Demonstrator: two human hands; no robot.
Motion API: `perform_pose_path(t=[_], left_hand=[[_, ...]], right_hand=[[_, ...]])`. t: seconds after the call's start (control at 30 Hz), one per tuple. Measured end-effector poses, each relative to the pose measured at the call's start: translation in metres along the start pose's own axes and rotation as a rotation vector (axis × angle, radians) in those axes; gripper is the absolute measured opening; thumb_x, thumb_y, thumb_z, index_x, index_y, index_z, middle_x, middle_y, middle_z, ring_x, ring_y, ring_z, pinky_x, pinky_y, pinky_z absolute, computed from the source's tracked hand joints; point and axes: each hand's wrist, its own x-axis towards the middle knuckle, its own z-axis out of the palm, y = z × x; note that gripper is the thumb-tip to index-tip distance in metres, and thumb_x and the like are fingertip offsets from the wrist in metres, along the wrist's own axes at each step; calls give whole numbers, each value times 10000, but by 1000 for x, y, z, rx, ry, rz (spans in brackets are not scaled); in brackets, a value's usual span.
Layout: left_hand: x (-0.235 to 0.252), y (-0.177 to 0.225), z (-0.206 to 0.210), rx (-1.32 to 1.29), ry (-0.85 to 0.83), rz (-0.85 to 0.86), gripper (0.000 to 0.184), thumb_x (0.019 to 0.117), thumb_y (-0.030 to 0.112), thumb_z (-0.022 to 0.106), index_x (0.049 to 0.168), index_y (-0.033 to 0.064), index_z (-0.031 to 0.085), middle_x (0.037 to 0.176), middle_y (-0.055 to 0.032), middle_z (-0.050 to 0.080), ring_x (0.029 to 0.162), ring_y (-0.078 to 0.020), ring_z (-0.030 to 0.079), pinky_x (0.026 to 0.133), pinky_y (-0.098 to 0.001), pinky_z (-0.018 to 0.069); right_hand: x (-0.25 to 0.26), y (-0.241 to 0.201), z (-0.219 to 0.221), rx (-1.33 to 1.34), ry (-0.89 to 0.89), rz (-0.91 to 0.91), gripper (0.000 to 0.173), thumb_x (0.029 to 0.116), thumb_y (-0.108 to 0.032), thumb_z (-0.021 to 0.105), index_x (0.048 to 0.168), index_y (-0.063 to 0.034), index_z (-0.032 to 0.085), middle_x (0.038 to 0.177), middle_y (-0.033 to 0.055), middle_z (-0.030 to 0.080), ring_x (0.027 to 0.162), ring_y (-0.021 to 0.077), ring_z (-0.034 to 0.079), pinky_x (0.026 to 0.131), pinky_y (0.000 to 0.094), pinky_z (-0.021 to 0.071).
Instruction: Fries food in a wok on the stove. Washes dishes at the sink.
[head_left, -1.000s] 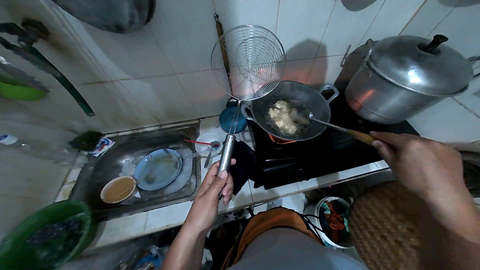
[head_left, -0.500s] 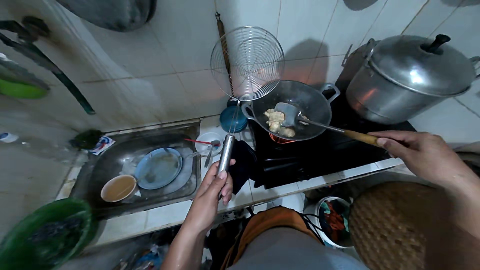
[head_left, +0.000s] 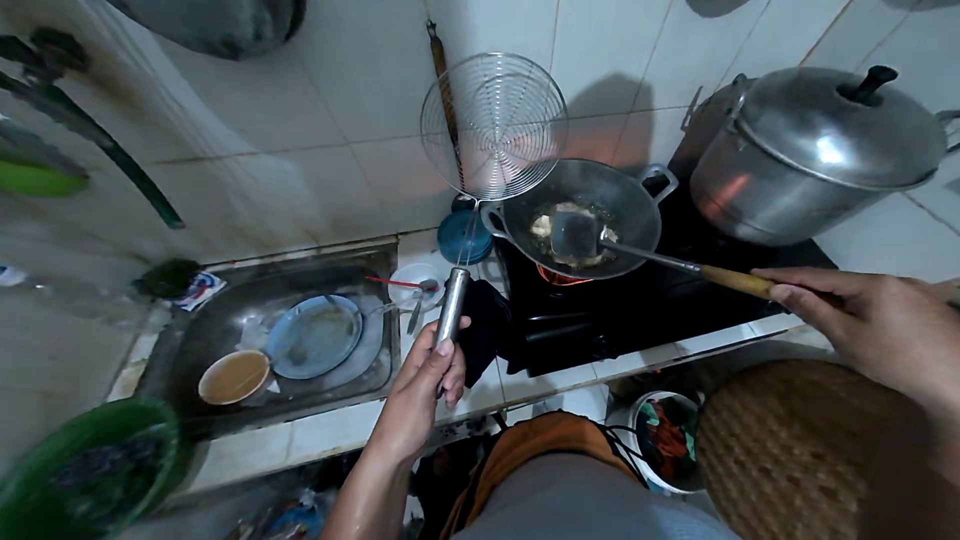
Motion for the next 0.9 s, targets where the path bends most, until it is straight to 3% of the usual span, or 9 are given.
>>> perform_pose_path(t=[0.2, 0.3, 0.47, 0.57, 0.67, 0.8, 0.9], left_hand=[[0, 0, 0, -12, -1, 6, 371, 1039, 407, 447, 1306, 164, 531, 638, 114, 458, 512, 18, 455, 513, -126, 433], [0, 1, 0, -8, 6, 16, 358, 1045, 387, 428, 1310, 170, 534, 639, 116, 458, 515, 17, 457, 513, -126, 431], [0, 2, 0, -16, 8, 24, 361, 1044, 399, 436, 1305, 172, 537, 642, 114, 466, 519, 16, 465, 520, -126, 438], [0, 2, 0, -18, 2, 28, 346, 1046, 376, 422, 1297, 169, 541, 638, 111, 465, 518, 15, 465, 519, -127, 438], [-1, 1, 0, -19, 0, 27, 351, 1046, 365, 420, 1303, 161, 546, 635, 108, 466, 517, 11, 466, 522, -128, 440], [-2, 2, -1, -24, 5, 23, 352, 1042, 369, 432, 1302, 158, 542, 638, 108, 463, 520, 13, 465, 524, -126, 440], [-3, 2, -2, -27, 2, 22, 355, 1043, 384, 434, 1302, 165, 541, 641, 109, 465, 520, 17, 463, 526, -123, 438]], right_hand=[[9, -2, 9, -138, 10, 34, 276, 1050, -266, 602, 1289, -207, 727, 967, 243, 725, 859, 493, 676, 725, 748, 460], [12, 2, 3, -98, 70, 62, 283, 1062, -275, 576, 1289, -200, 728, 975, 254, 721, 854, 501, 665, 732, 752, 450], [40, -10, 20, -146, 128, 205, 343, 1087, -309, 521, 1335, -138, 685, 1070, 329, 691, 976, 595, 636, 796, 789, 427], [56, -8, 43, -166, 87, 232, 358, 1090, -315, 508, 1350, -131, 671, 1081, 337, 687, 982, 598, 639, 785, 776, 445], [60, -5, 53, -92, -14, 231, 349, 1082, -327, 525, 1341, -155, 685, 1105, 299, 701, 1023, 559, 645, 838, 764, 447], [53, 0, 41, -37, -100, 158, 308, 1072, -303, 551, 1299, -174, 713, 1055, 245, 718, 962, 496, 664, 824, 739, 458], [45, -4, 27, -66, -35, 135, 292, 1060, -304, 578, 1277, -182, 731, 1028, 248, 721, 944, 503, 662, 799, 758, 446]])
